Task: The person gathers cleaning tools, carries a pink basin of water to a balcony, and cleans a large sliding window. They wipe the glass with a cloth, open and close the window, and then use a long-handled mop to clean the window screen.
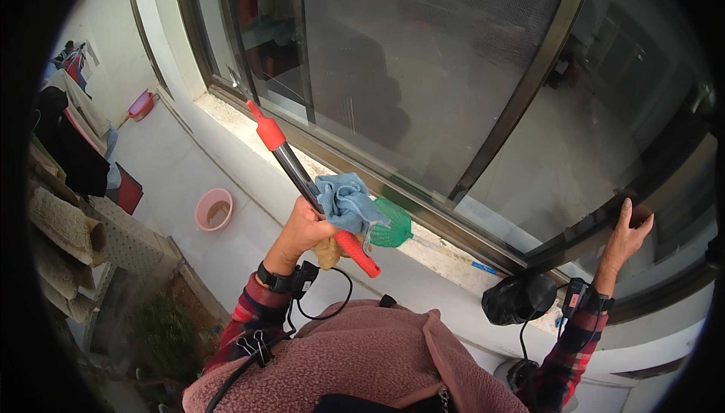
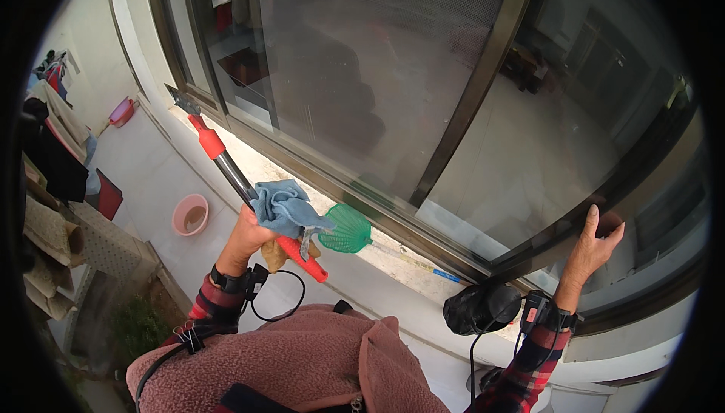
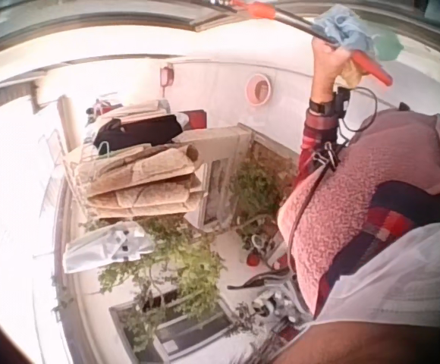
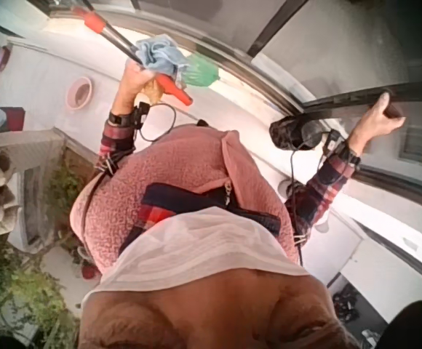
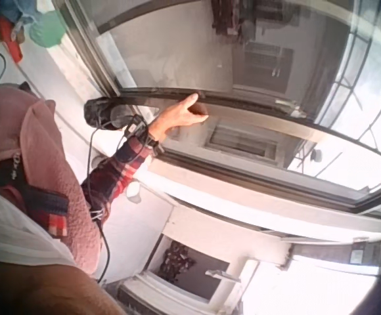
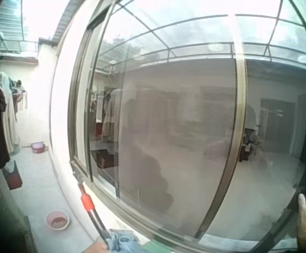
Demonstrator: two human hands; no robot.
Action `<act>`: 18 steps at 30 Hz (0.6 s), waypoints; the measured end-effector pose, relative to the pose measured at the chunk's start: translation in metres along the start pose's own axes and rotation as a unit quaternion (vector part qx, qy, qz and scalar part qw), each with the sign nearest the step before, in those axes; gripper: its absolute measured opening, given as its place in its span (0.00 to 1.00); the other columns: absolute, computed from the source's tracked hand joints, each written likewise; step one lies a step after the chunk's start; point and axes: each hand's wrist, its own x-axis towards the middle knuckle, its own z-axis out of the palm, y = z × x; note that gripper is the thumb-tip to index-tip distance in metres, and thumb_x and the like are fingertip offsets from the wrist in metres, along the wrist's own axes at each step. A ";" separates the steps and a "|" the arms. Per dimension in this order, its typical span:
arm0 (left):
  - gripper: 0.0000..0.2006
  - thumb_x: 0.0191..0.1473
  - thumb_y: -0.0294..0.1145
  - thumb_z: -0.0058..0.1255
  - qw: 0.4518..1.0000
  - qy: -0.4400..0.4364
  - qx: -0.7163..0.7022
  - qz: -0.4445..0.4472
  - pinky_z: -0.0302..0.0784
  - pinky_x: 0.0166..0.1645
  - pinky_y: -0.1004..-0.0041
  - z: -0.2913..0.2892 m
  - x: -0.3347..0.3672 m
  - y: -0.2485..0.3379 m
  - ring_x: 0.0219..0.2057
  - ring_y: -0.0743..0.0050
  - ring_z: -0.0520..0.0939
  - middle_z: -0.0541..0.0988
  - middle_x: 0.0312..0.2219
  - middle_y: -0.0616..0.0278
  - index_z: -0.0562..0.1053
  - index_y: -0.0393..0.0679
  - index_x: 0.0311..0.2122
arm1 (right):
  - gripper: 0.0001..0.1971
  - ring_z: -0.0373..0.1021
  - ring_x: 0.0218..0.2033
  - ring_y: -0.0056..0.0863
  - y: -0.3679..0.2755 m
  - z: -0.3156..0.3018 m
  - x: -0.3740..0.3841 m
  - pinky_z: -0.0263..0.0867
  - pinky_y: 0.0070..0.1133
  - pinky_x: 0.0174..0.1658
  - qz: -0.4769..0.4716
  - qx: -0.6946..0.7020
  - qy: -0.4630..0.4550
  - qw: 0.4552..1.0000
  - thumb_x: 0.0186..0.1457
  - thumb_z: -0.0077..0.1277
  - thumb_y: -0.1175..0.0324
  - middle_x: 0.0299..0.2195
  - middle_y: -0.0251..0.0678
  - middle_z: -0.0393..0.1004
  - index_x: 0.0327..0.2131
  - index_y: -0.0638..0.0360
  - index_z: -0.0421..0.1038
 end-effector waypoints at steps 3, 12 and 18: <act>0.25 0.37 0.20 0.53 1.000 0.009 0.016 0.015 0.66 0.50 0.74 -0.007 0.000 -0.006 0.40 0.77 0.73 0.73 0.38 0.63 0.67 0.32 0.46 | 0.40 0.60 0.52 0.38 -0.002 0.002 -0.002 0.54 0.26 0.55 -0.009 -0.016 0.024 1.000 0.48 0.54 0.46 0.51 0.49 0.63 0.53 0.71 0.55; 0.19 0.37 0.20 0.51 0.996 0.085 -0.006 -0.006 0.68 0.47 0.76 -0.041 -0.010 0.005 0.36 0.79 0.73 0.74 0.34 0.65 0.69 0.32 0.40 | 0.29 0.65 0.41 0.30 -0.003 0.004 0.003 0.59 0.22 0.46 -0.040 -0.023 0.003 0.999 0.52 0.50 0.47 0.40 0.40 0.70 0.46 0.66 0.63; 0.11 0.38 0.20 0.51 0.995 0.102 -0.021 -0.012 0.69 0.44 0.77 -0.055 -0.016 0.012 0.33 0.81 0.73 0.74 0.31 0.67 0.71 0.35 0.32 | 0.34 0.65 0.45 0.34 -0.007 0.002 0.005 0.58 0.24 0.50 -0.005 -0.030 -0.016 0.999 0.51 0.49 0.44 0.45 0.44 0.69 0.50 0.68 0.61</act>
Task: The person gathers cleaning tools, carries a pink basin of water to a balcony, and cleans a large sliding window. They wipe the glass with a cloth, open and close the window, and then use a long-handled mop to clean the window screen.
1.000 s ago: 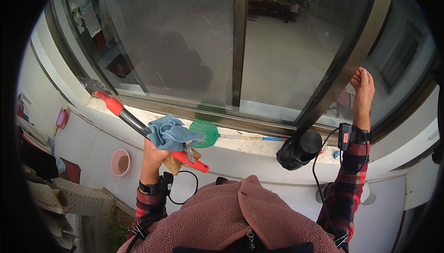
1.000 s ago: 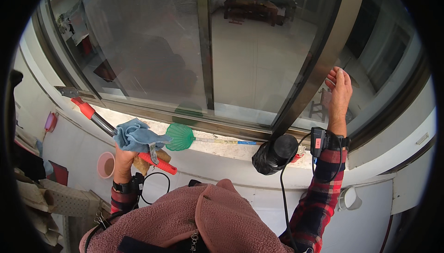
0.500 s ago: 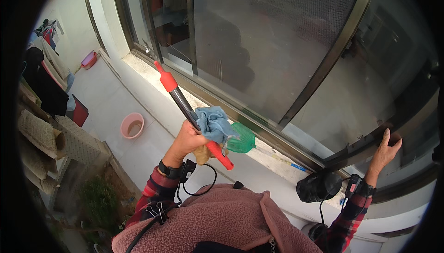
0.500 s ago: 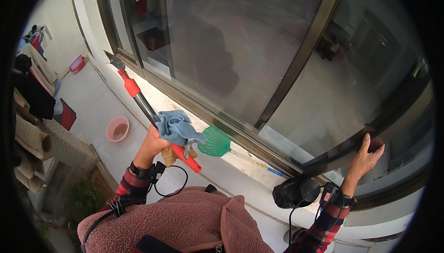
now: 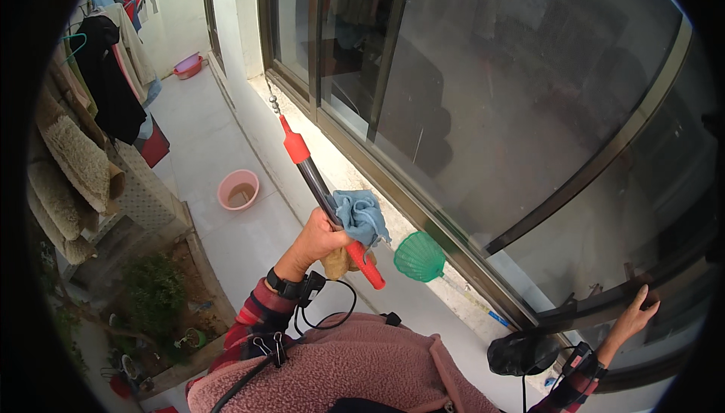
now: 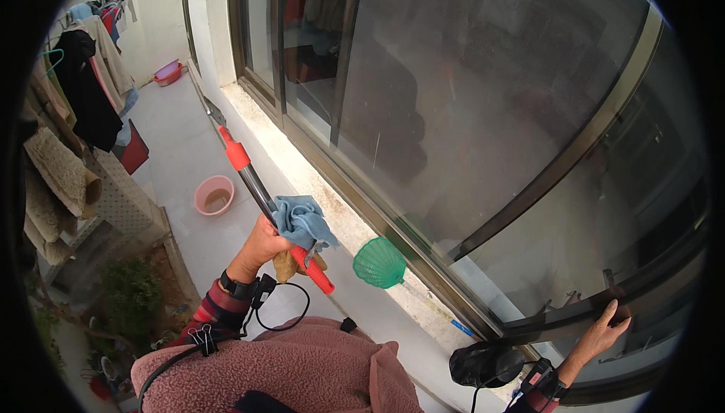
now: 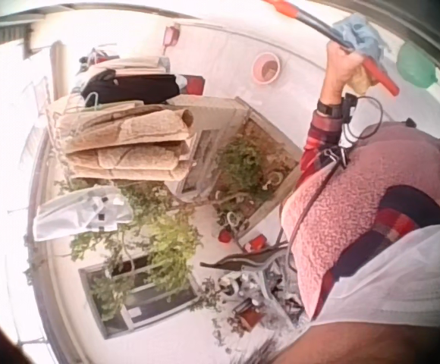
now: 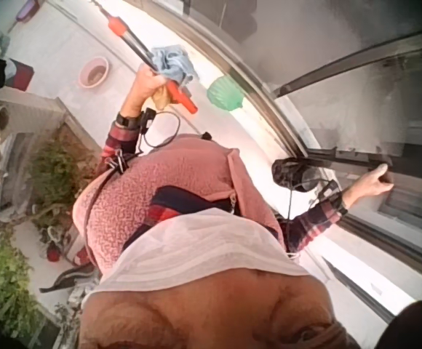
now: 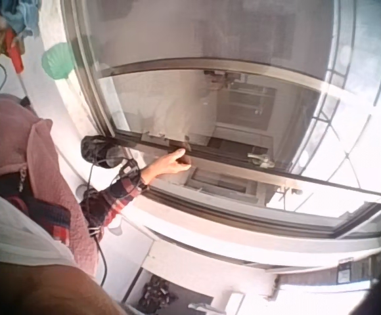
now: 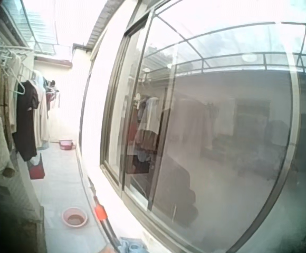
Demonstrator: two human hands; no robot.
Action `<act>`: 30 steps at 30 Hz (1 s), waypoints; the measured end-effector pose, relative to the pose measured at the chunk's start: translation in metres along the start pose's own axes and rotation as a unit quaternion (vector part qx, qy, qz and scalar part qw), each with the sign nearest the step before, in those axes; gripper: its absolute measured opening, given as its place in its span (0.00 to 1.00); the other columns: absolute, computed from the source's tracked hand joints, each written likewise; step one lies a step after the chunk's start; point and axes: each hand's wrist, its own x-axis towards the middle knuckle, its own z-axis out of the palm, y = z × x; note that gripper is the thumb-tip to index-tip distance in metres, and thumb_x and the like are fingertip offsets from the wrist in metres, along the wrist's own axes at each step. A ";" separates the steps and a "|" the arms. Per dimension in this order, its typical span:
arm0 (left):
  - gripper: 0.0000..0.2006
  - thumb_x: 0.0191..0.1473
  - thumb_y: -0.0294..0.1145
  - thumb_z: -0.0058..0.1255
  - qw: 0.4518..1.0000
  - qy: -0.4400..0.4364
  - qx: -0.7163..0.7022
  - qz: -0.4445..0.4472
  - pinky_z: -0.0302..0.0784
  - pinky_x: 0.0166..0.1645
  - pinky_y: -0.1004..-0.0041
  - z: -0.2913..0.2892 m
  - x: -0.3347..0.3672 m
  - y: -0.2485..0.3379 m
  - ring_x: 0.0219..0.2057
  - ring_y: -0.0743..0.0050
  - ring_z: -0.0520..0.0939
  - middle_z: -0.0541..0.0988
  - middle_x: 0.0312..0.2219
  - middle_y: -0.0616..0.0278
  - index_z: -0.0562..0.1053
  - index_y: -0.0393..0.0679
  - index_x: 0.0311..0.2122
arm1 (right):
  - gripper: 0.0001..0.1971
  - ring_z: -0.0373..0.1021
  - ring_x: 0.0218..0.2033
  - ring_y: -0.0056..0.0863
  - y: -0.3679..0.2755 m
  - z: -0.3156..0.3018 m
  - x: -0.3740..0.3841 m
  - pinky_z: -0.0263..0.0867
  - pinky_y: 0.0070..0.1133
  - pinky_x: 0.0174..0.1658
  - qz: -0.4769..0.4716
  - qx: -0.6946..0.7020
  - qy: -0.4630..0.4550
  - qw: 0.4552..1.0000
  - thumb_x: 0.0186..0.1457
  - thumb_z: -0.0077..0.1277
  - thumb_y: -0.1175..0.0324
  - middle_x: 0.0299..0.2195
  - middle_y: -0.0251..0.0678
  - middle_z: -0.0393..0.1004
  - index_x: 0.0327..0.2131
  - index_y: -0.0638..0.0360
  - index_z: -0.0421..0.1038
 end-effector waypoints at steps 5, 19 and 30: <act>0.10 0.39 0.20 0.51 1.000 0.015 0.008 0.006 0.69 0.43 0.77 -0.001 0.003 -0.014 0.33 0.82 0.73 0.74 0.30 0.68 0.71 0.35 0.32 | 0.33 0.65 0.44 0.35 -0.003 -0.001 -0.002 0.58 0.24 0.49 0.007 0.015 0.003 1.000 0.52 0.48 0.45 0.44 0.44 0.69 0.48 0.68 0.62; 0.07 0.40 0.21 0.51 1.000 0.020 -0.015 0.019 0.70 0.42 0.76 -0.026 -0.006 -0.009 0.32 0.81 0.73 0.73 0.29 0.68 0.71 0.36 0.29 | 0.41 0.61 0.52 0.39 -0.004 0.003 -0.003 0.56 0.26 0.54 0.043 -0.048 0.033 0.997 0.49 0.49 0.40 0.51 0.48 0.63 0.55 0.67 0.55; 0.15 0.39 0.20 0.51 0.999 0.015 -0.033 0.001 0.69 0.44 0.76 -0.022 -0.006 -0.003 0.34 0.79 0.73 0.73 0.32 0.66 0.69 0.34 0.37 | 0.31 0.64 0.43 0.32 -0.001 0.003 -0.002 0.58 0.23 0.48 -0.008 0.009 0.015 1.000 0.52 0.49 0.46 0.43 0.41 0.68 0.47 0.66 0.63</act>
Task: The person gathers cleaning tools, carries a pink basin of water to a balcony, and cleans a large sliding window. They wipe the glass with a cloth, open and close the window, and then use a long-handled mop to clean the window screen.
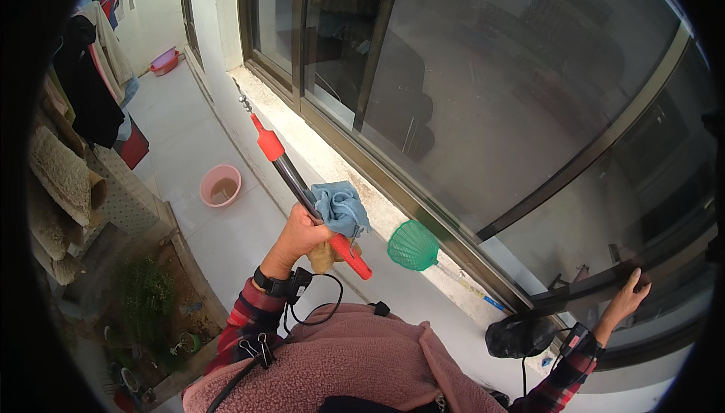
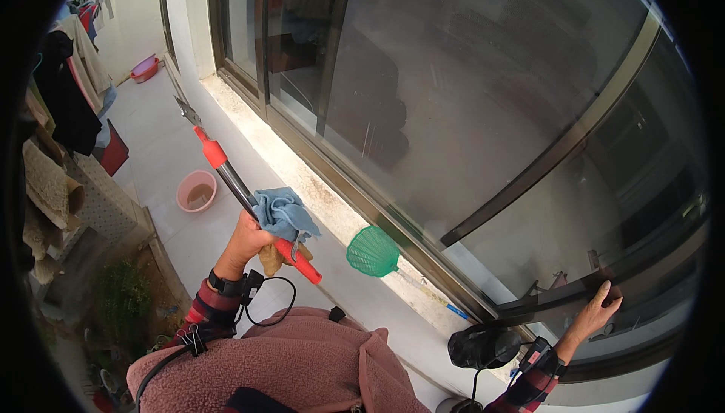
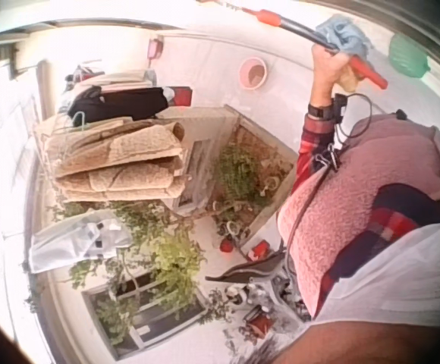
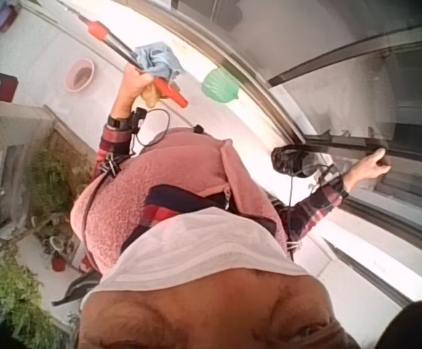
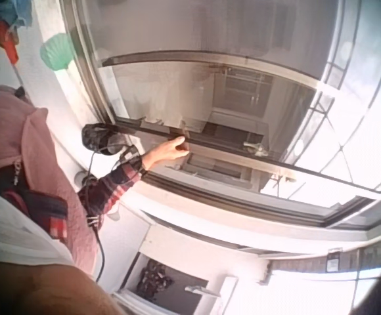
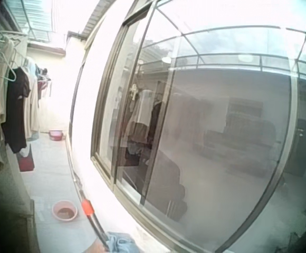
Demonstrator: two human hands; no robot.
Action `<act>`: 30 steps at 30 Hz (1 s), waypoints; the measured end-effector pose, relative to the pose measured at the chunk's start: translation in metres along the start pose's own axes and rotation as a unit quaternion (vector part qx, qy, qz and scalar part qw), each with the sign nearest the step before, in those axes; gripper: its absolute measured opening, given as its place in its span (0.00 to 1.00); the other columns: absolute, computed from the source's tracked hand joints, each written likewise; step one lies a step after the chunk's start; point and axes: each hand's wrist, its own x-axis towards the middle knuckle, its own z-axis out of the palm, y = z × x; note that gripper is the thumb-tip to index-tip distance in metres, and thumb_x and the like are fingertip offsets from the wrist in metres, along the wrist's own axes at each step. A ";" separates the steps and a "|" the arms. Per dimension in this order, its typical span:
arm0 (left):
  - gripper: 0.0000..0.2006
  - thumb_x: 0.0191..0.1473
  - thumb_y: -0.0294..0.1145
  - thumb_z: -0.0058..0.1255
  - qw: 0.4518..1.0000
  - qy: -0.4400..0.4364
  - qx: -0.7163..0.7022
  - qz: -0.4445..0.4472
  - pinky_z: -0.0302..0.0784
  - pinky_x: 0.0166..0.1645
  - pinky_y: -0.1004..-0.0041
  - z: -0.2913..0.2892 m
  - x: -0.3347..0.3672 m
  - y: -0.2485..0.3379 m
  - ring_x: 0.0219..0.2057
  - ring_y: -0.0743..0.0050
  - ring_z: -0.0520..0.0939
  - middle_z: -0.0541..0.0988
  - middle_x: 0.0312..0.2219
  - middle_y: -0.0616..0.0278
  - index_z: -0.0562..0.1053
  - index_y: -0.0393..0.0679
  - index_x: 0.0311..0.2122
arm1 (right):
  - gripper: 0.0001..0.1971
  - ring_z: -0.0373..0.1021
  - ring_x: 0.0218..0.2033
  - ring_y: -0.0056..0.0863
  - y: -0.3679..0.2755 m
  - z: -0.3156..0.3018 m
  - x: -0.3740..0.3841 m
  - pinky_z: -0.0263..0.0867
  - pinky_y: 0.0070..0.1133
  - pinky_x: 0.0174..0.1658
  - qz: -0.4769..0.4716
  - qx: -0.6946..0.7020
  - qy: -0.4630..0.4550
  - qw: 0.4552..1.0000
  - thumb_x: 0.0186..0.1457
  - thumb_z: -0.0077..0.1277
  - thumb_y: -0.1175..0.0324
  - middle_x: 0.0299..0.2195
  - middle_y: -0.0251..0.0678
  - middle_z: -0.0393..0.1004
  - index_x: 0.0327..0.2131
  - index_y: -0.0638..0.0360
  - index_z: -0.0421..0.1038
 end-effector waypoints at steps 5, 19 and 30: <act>0.18 0.38 0.22 0.53 1.000 -0.026 0.010 -0.012 0.68 0.46 0.76 0.005 0.006 -0.009 0.37 0.78 0.74 0.74 0.35 0.64 0.69 0.34 0.40 | 0.28 0.64 0.39 0.28 -0.008 -0.005 -0.003 0.59 0.22 0.45 0.025 0.046 -0.021 0.998 0.54 0.48 0.49 0.38 0.38 0.70 0.46 0.65 0.64; 0.12 0.41 0.22 0.53 0.996 -0.080 -0.022 -0.030 0.69 0.43 0.77 0.038 0.016 -0.026 0.34 0.83 0.72 0.74 0.31 0.70 0.71 0.37 0.36 | 0.29 0.65 0.41 0.30 -0.031 -0.015 -0.002 0.59 0.22 0.47 0.019 0.072 -0.041 0.996 0.53 0.50 0.51 0.42 0.41 0.70 0.47 0.70 0.62; 0.15 0.37 0.23 0.52 0.993 -0.110 0.034 0.039 0.67 0.45 0.76 0.073 0.022 -0.047 0.35 0.74 0.73 0.72 0.34 0.62 0.69 0.36 0.36 | 0.19 0.64 0.34 0.20 -0.024 -0.014 -0.017 0.61 0.18 0.41 -0.011 0.095 0.007 0.995 0.54 0.51 0.57 0.32 0.32 0.70 0.41 0.63 0.65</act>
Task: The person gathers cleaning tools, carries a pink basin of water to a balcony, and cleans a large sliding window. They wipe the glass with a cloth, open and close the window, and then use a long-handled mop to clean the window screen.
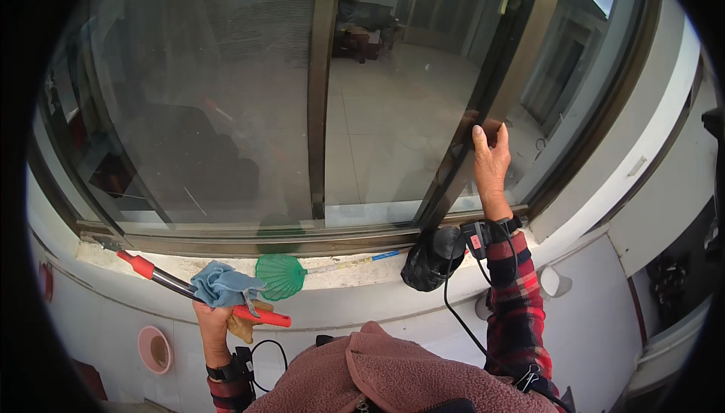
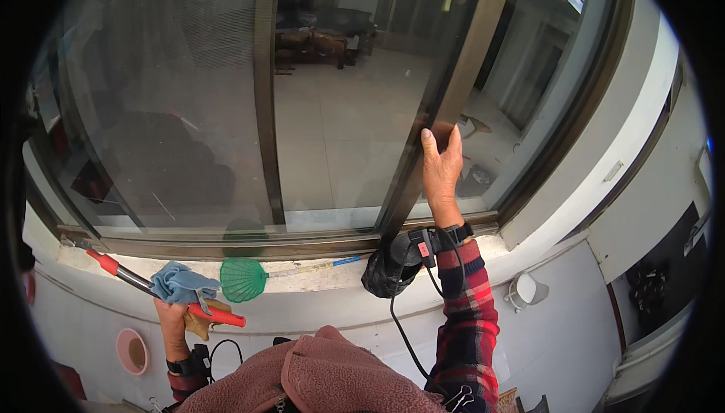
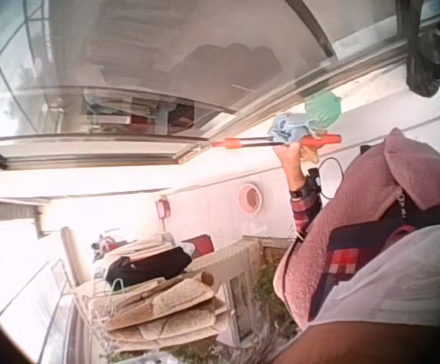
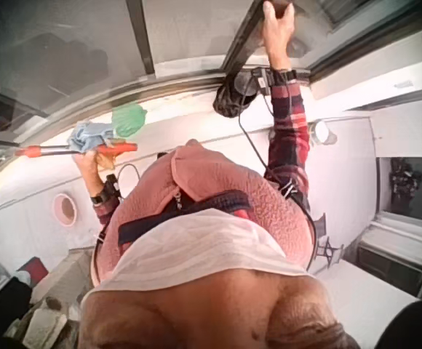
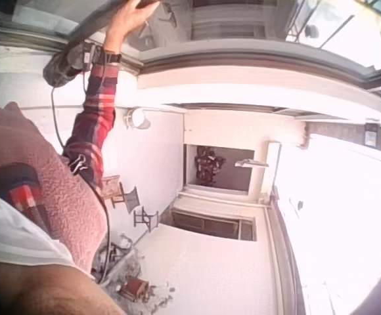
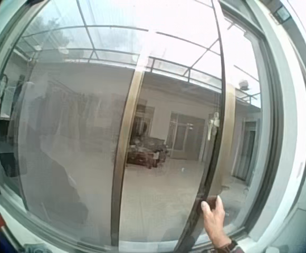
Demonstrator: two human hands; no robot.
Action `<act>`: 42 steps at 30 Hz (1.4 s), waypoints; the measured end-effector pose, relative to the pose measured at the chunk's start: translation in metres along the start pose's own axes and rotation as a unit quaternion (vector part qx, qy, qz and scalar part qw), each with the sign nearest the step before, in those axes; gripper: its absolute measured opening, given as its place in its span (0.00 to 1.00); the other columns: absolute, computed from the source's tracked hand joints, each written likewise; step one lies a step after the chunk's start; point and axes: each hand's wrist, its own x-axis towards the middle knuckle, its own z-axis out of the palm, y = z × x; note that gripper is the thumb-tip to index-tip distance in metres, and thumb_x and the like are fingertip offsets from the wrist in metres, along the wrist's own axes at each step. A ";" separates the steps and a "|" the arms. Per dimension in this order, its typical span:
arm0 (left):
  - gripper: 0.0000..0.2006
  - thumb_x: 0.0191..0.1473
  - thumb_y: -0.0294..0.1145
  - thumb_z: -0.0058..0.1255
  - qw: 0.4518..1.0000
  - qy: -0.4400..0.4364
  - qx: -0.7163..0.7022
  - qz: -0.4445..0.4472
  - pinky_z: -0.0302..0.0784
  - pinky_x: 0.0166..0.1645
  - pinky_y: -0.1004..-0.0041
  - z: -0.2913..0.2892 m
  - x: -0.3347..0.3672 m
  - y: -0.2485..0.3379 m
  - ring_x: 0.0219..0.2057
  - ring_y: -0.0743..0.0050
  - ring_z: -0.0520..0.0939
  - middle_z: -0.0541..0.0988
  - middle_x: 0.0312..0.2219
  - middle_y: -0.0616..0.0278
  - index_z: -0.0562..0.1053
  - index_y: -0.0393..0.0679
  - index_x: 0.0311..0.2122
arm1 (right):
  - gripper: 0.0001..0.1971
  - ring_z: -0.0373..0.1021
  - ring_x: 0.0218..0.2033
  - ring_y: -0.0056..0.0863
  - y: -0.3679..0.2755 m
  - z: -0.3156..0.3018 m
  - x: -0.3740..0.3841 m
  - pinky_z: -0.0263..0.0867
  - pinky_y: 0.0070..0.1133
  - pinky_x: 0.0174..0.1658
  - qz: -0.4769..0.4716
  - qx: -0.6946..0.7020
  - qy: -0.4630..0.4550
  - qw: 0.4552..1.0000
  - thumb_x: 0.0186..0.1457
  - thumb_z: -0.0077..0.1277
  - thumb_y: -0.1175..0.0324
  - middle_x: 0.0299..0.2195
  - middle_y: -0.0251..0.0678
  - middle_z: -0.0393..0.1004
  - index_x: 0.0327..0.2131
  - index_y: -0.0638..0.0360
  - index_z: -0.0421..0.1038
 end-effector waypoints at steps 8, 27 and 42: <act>0.16 0.38 0.25 0.52 0.997 0.063 0.034 -0.017 0.67 0.45 0.74 -0.035 -0.012 -0.045 0.35 0.72 0.73 0.73 0.34 0.60 0.69 0.37 0.37 | 0.28 0.59 0.52 0.43 0.038 -0.028 0.008 0.55 0.29 0.55 0.033 -0.066 0.074 0.995 0.60 0.35 0.50 0.51 0.48 0.60 0.54 0.64 0.57; 0.13 0.44 0.28 0.51 0.992 0.080 0.097 -0.022 0.69 0.43 0.73 0.084 -0.040 -0.002 0.35 0.74 0.73 0.73 0.35 0.62 0.69 0.37 0.38 | 0.28 0.57 0.55 0.48 0.236 -0.223 0.154 0.52 0.32 0.57 0.082 -0.238 0.186 0.950 0.54 0.37 0.58 0.53 0.54 0.60 0.54 0.68 0.56; 0.14 0.39 0.27 0.53 0.985 0.072 0.157 -0.012 0.67 0.43 0.76 0.142 -0.032 0.006 0.35 0.74 0.72 0.73 0.33 0.64 0.70 0.38 0.35 | 0.30 0.51 0.58 0.49 0.256 -0.201 0.159 0.48 0.30 0.59 0.100 -0.232 0.182 0.950 0.54 0.31 0.56 0.55 0.60 0.53 0.53 0.72 0.55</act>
